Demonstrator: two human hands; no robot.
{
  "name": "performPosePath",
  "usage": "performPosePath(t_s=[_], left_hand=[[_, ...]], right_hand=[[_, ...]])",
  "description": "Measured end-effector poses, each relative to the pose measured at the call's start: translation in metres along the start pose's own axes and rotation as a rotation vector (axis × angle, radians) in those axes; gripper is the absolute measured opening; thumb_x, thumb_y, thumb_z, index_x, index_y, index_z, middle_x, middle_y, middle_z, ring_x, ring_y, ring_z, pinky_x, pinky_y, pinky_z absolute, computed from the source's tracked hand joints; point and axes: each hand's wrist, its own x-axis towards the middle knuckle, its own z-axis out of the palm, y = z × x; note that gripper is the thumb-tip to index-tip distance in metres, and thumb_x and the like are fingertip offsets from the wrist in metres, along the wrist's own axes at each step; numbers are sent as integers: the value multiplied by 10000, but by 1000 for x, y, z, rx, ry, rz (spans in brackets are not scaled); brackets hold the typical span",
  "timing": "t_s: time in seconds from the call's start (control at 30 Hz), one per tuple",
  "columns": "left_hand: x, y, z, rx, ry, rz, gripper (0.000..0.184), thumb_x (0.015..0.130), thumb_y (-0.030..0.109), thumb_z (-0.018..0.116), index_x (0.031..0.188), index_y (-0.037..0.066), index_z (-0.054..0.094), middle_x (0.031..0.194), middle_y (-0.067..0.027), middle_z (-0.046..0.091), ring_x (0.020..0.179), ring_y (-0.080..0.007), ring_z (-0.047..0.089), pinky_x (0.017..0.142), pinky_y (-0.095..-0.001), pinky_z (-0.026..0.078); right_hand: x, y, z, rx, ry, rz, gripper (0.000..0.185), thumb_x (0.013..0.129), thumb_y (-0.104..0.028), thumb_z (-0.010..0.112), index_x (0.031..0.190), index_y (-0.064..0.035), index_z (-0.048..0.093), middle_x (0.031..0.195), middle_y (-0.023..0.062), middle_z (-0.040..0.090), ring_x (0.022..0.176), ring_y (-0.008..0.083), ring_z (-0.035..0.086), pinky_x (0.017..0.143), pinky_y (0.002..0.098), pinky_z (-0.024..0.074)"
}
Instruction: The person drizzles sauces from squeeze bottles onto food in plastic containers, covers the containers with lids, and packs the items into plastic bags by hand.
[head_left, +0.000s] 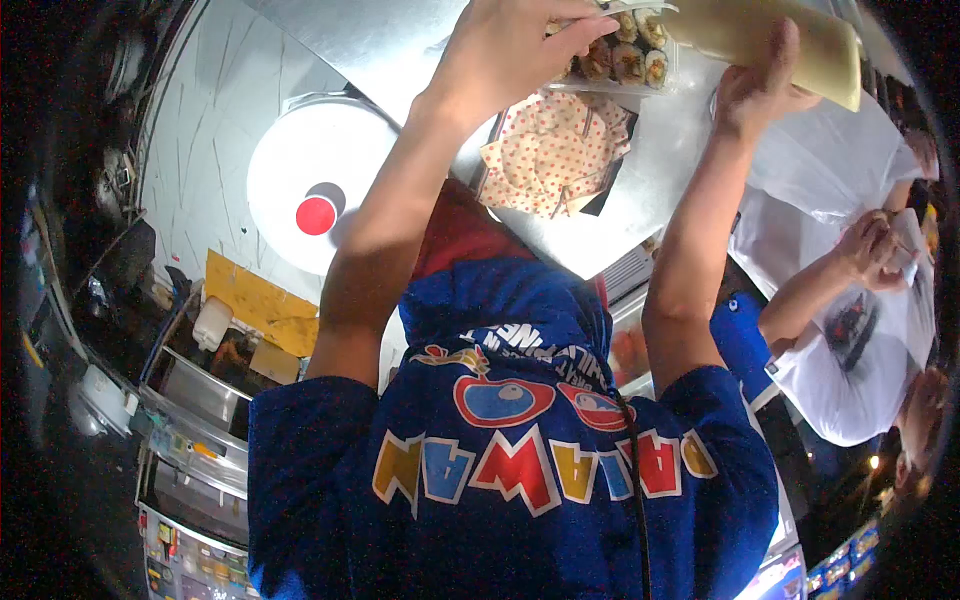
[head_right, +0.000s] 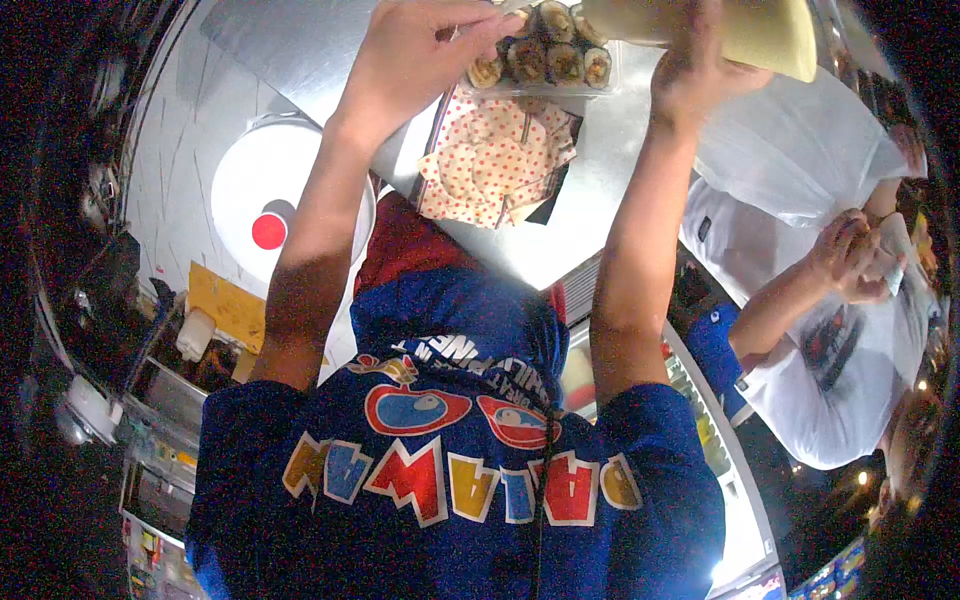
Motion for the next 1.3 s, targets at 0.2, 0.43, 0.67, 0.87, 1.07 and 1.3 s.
performPosePath(t_s=[0.2,0.43,0.67,0.87,1.07,1.3], left_hand=[[16,-2,17,2,-40,143,239,971,226,647,948,15,756,836,-213,710,763,-391,694,710,-439,528],[21,-3,26,94,-81,91,251,970,238,632,917,19,744,848,-210,707,799,-416,689,719,-462,525],[22,0,29,89,-93,7,284,978,258,632,882,11,734,808,-213,694,766,-411,686,701,-468,519],[20,-12,35,209,-114,-17,293,989,334,649,1043,89,801,772,-130,739,715,-255,723,669,-342,530],[18,-13,38,146,-63,29,331,985,366,646,1031,72,792,732,-161,717,677,-302,717,654,-386,540],[5,5,22,112,-70,50,290,978,292,684,1112,50,775,850,-162,754,745,-212,722,687,-327,541]], right_hand=[[11,15,-29,-144,111,105,384,963,-113,739,1280,21,570,1134,150,693,1017,246,694,903,368,566],[1,36,-51,-446,70,135,367,968,-168,747,1247,18,597,1109,126,706,1006,219,692,901,355,547],[5,32,-43,-328,89,130,455,954,-199,770,1293,23,563,1127,129,694,1023,226,685,908,358,546],[4,36,-43,-350,137,71,589,929,-177,799,1390,10,484,1174,130,665,1058,226,672,927,363,543],[4,33,-38,-267,106,121,584,937,-180,789,1395,16,486,1197,130,663,1089,229,670,955,368,542],[-1,3,-32,31,111,65,483,964,-140,725,1362,37,514,1210,188,680,1096,305,688,966,445,568]])
